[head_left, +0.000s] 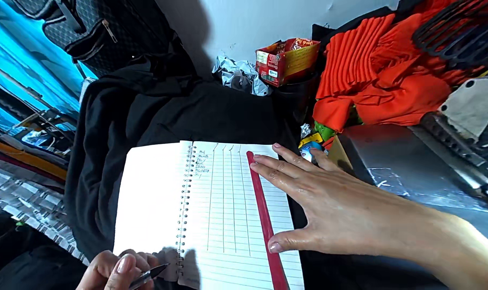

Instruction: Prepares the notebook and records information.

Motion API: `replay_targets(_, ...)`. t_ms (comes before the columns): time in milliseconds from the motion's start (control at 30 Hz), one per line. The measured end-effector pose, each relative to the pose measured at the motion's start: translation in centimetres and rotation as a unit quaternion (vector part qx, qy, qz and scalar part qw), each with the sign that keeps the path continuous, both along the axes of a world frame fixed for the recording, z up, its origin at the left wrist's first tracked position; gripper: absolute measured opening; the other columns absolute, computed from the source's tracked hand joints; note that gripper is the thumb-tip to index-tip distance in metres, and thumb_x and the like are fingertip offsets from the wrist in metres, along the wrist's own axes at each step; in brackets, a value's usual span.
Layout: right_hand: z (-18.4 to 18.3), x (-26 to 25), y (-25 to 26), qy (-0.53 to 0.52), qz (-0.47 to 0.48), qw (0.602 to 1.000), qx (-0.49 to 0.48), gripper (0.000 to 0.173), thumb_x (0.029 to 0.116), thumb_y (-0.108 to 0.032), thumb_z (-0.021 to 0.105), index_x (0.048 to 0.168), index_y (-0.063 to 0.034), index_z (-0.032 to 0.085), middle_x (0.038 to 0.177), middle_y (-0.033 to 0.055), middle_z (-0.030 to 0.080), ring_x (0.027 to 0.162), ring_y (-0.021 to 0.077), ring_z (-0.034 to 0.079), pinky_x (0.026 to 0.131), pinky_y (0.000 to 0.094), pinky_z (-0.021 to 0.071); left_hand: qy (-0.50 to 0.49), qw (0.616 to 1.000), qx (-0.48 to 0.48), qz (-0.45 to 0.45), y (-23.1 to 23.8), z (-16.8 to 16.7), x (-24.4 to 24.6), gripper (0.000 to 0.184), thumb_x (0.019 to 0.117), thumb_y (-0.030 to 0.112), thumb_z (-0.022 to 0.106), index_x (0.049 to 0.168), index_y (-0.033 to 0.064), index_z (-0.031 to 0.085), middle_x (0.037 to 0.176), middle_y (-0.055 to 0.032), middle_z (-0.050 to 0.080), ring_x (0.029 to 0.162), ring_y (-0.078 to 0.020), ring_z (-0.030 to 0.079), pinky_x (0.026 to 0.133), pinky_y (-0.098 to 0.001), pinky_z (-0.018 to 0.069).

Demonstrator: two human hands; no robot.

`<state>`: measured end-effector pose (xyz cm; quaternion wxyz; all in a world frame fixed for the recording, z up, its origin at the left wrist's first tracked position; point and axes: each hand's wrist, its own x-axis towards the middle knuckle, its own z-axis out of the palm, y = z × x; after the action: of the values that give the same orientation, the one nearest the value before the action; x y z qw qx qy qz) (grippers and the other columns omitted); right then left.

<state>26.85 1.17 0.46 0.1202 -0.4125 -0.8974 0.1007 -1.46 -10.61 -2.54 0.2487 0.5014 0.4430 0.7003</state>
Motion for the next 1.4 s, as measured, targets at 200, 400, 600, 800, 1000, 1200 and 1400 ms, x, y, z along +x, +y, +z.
replay_targets(200, -0.2, 0.0, -0.1, 0.014, -0.008, 1.0, -0.017, 0.117, 0.0734, -0.086, 0.06, 0.163, -0.0181, 0.029, 0.167, 0.0018, 0.031, 0.157, 0.0367, 0.017, 0.113, 0.0772, 0.0133, 0.016, 1.0, -0.004, 0.006, 0.1, -0.3, 0.3, 0.024, 0.1025, 0.013, 0.056, 0.082, 0.0233, 0.064, 0.071, 0.0091, 0.07, 0.06, 0.0015, 0.065, 0.055, -0.0139, 0.0538)
replay_targets(400, -0.2, 0.1, -0.1, 0.013, -0.005, 1.0, -0.012, 0.116, 0.0741, -0.086, 0.059, 0.163, -0.0181, 0.029, 0.168, 0.0018, 0.031, 0.156, 0.0366, 0.018, 0.112, 0.0782, 0.0143, 0.018, 1.0, -0.007, 0.004, 0.1, -0.5, 0.4, 0.024, 0.1024, 0.014, 0.056, 0.082, 0.0234, 0.063, 0.071, 0.0095, 0.069, 0.059, 0.0018, 0.064, 0.056, -0.0142, 0.0535)
replay_targets(600, -0.3, 0.1, -0.1, 0.008, -0.004, 1.0, -0.012, 0.116, 0.075, -0.086, 0.057, 0.164, -0.0181, 0.027, 0.168, 0.0014, 0.03, 0.156, 0.0367, 0.017, 0.111, 0.0793, 0.0155, 0.024, 1.0, -0.012, 0.009, 0.1, -0.5, 0.5, 0.024, 0.103, 0.014, 0.055, 0.082, 0.0224, 0.063, 0.071, 0.0088, 0.068, 0.059, 0.0016, 0.063, 0.055, -0.0135, 0.0528)
replay_targets(800, -0.2, 0.1, -0.2, 0.005, -0.006, 1.0, -0.011, 0.116, 0.0751, -0.086, 0.058, 0.164, -0.0176, 0.028, 0.168, 0.0018, 0.03, 0.157, 0.0361, 0.017, 0.111, 0.0789, 0.0151, 0.036, 0.999, -0.013, 0.006, 0.1, -0.4, 0.5, 0.023, 0.1028, 0.016, 0.057, 0.082, 0.0237, 0.064, 0.071, 0.0093, 0.068, 0.059, 0.0013, 0.064, 0.056, -0.014, 0.0538)
replay_targets(1000, 0.0, -0.2, -0.3, -0.003, -0.011, 1.0, -0.015, 0.115, 0.0758, -0.084, 0.06, 0.164, -0.0183, 0.027, 0.168, 0.0009, 0.029, 0.157, 0.0353, 0.017, 0.11, 0.0782, 0.0176, 0.043, 0.999, -0.011, 0.008, 0.1, -0.4, 0.5, 0.023, 0.1031, 0.017, 0.057, 0.083, 0.0239, 0.063, 0.071, 0.01, 0.069, 0.059, 0.0017, 0.063, 0.056, -0.0142, 0.0538)
replay_targets(1200, 0.6, -0.4, -0.4, -0.026, -0.018, 0.999, -0.038, 0.115, 0.0755, -0.082, 0.064, 0.164, -0.0188, 0.026, 0.169, 0.0013, 0.026, 0.157, 0.0359, 0.015, 0.112, 0.0775, 0.013, 0.15, 0.988, 0.021, 0.004, 1.4, 1.9, 2.5, 0.018, 0.1012, 0.021, 0.062, 0.085, 0.0282, 0.065, 0.077, 0.0162, 0.069, 0.067, 0.0045, 0.066, 0.06, -0.0118, 0.0548)
replay_targets(1400, 0.6, -0.6, -0.4, -0.025, -0.026, 0.998, -0.047, 0.115, 0.0733, -0.082, 0.066, 0.163, -0.0201, 0.029, 0.169, 0.0006, 0.028, 0.158, 0.0334, 0.014, 0.114, 0.0759, 0.0115, 0.277, 0.958, 0.067, -0.032, 9.1, 4.6, 6.7, 0.024, 0.0964, 0.014, 0.061, 0.075, 0.0221, 0.055, 0.061, 0.0152, 0.055, 0.051, 0.0054, 0.054, 0.047, -0.0107, 0.0474)
